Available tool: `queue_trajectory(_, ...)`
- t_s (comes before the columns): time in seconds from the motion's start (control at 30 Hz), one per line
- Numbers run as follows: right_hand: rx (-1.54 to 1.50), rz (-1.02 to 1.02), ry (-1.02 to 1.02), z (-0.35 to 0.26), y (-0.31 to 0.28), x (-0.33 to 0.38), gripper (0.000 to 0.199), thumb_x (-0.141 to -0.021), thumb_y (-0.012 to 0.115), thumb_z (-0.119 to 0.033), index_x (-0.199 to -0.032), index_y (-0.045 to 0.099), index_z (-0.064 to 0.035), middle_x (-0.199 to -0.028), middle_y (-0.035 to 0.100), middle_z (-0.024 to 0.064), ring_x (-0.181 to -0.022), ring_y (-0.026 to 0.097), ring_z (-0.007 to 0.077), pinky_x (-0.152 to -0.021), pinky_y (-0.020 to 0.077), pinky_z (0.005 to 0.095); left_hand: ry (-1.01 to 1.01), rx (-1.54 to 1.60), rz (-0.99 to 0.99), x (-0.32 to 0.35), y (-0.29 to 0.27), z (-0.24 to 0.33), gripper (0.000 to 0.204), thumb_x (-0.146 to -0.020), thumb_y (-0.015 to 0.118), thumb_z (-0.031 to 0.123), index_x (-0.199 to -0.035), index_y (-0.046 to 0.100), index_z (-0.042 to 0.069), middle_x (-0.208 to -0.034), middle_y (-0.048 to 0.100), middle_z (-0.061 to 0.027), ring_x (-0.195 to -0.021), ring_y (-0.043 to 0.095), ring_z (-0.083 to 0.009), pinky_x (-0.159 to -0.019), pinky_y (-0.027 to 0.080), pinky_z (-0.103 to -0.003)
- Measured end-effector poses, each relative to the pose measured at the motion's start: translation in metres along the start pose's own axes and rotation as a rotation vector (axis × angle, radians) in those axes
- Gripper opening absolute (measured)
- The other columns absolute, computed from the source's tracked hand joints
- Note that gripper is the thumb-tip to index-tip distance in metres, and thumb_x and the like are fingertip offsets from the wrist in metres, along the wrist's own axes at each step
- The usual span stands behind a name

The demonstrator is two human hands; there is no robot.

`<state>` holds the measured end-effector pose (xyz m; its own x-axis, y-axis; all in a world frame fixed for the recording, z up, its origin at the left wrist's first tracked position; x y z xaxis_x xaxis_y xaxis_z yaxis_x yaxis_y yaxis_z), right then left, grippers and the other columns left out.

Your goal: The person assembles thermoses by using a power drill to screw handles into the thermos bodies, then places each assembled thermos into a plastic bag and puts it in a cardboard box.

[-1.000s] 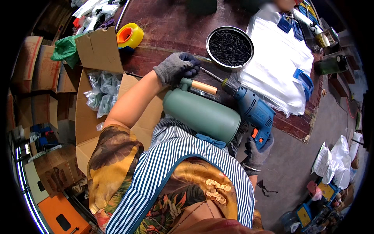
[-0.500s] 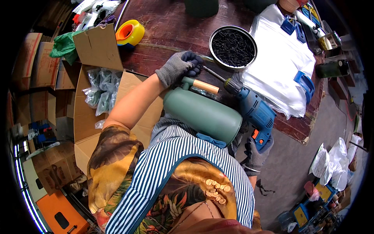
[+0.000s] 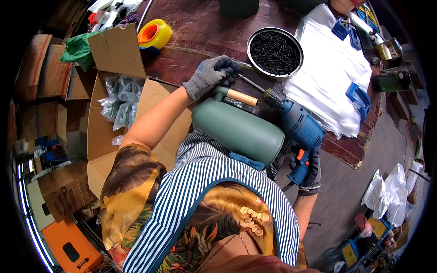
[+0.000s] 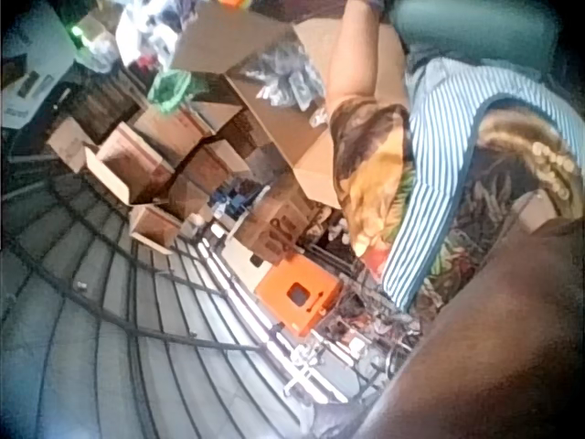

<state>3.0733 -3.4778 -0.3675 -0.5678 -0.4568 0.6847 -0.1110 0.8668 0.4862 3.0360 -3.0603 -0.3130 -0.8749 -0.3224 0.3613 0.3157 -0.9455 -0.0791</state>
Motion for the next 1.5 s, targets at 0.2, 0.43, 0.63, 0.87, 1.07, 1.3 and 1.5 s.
queue_trajectory(0.2, -0.117, -0.137, 0.048, -0.014, -0.010, 0.011, 0.064, -0.098, 0.054, -0.051, -0.133, 0.048, 0.0016, -0.106, 0.068, 0.0194, -0.071, 0.067, 0.0257, -0.061, 0.0571, 0.0316, 0.402, -0.166, 0.315, 0.026, -0.032, 0.030, 0.038, -0.096, 0.061, 0.005, -0.133, 0.052, 0.002, -0.129, 0.060, -0.0093, -0.118, 0.056, -0.0161, -0.105, 0.045, -0.032)
queue_trajectory(0.43, 0.026, 0.025, 0.094, -0.070, -0.090, 0.039, 0.056, -0.100, 0.051, -0.049, -0.127, 0.054, 0.0003, -0.097, 0.068, 0.0200, -0.061, 0.064, 0.0243, -0.050, 0.0540, 0.0290, 0.473, -0.801, -0.181, 0.043, 0.044, 0.028, 0.038, -0.086, 0.070, 0.028, -0.122, 0.069, 0.015, -0.117, 0.065, -0.0085, -0.109, 0.060, -0.0297, -0.099, 0.047, -0.041)
queue_trajectory(0.63, 0.107, 0.083, 0.145, -0.091, -0.084, 0.035, 0.053, -0.101, 0.049, -0.048, -0.124, 0.055, -0.0005, -0.091, 0.068, 0.0197, -0.057, 0.063, 0.0235, -0.047, 0.0535, 0.0269, 0.459, -0.766, -0.160, 0.043, 0.042, 0.023, 0.034, -0.085, 0.071, 0.020, -0.118, 0.070, 0.011, -0.117, 0.066, -0.0089, -0.110, 0.061, -0.0285, -0.100, 0.046, -0.040)
queue_trajectory(0.87, 0.150, 0.106, 0.262, -0.090, -0.055, 0.025, 0.051, -0.101, 0.049, -0.048, -0.127, 0.053, -0.0043, -0.090, 0.067, 0.0195, -0.054, 0.062, 0.0215, -0.046, 0.0520, 0.0255, 0.348, -0.517, -0.231, 0.031, 0.033, 0.033, 0.029, -0.091, 0.066, 0.016, -0.119, 0.067, 0.006, -0.118, 0.065, -0.0096, -0.114, 0.060, -0.0239, -0.102, 0.045, -0.037)
queue_trajectory(1.07, 0.187, 0.106, 0.317, -0.072, -0.007, 0.019, 0.061, -0.098, 0.053, -0.051, -0.129, 0.050, 0.0019, -0.095, 0.068, 0.0203, -0.061, 0.065, 0.0234, -0.051, 0.0547, 0.0309, 0.123, 0.067, -0.292, 0.014, 0.035, 0.011, 0.040, -0.100, 0.051, 0.027, -0.123, 0.061, -0.004, -0.121, 0.064, -0.0120, -0.116, 0.059, -0.0219, -0.105, 0.043, -0.035)
queue_trajectory(1.3, 0.158, 0.085, 0.356, -0.073, -0.008, 0.006, 0.066, -0.096, 0.053, -0.056, -0.122, 0.053, 0.0051, -0.087, 0.066, 0.0175, -0.060, 0.062, 0.0240, -0.055, 0.0522, 0.0318, 0.091, 0.316, -0.162, 0.013, 0.018, 0.002, 0.050, -0.096, 0.060, 0.045, -0.110, 0.064, -0.003, -0.109, 0.064, -0.0137, -0.096, 0.060, -0.0223, -0.088, 0.048, -0.035)
queue_trajectory(1.5, 0.285, -0.052, 0.265, -0.076, 0.005, -0.005, 0.063, -0.095, 0.055, -0.057, -0.125, 0.054, -0.0009, -0.083, 0.063, 0.0131, -0.060, 0.055, 0.0206, -0.053, 0.0464, 0.0302, 0.141, 0.110, -0.161, 0.015, 0.030, 0.018, 0.040, -0.093, 0.060, 0.033, -0.107, 0.067, -0.003, -0.107, 0.066, -0.0160, -0.097, 0.063, -0.0242, -0.088, 0.049, -0.034)
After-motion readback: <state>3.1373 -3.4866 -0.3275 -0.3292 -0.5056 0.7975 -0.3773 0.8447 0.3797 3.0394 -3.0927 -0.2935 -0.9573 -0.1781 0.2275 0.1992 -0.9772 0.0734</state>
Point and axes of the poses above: each hand's wrist, its own x-axis away from the middle knuckle, its own y-axis out of the palm, z = x × y, the point moved 9 cm from there along -x, towards the middle knuckle
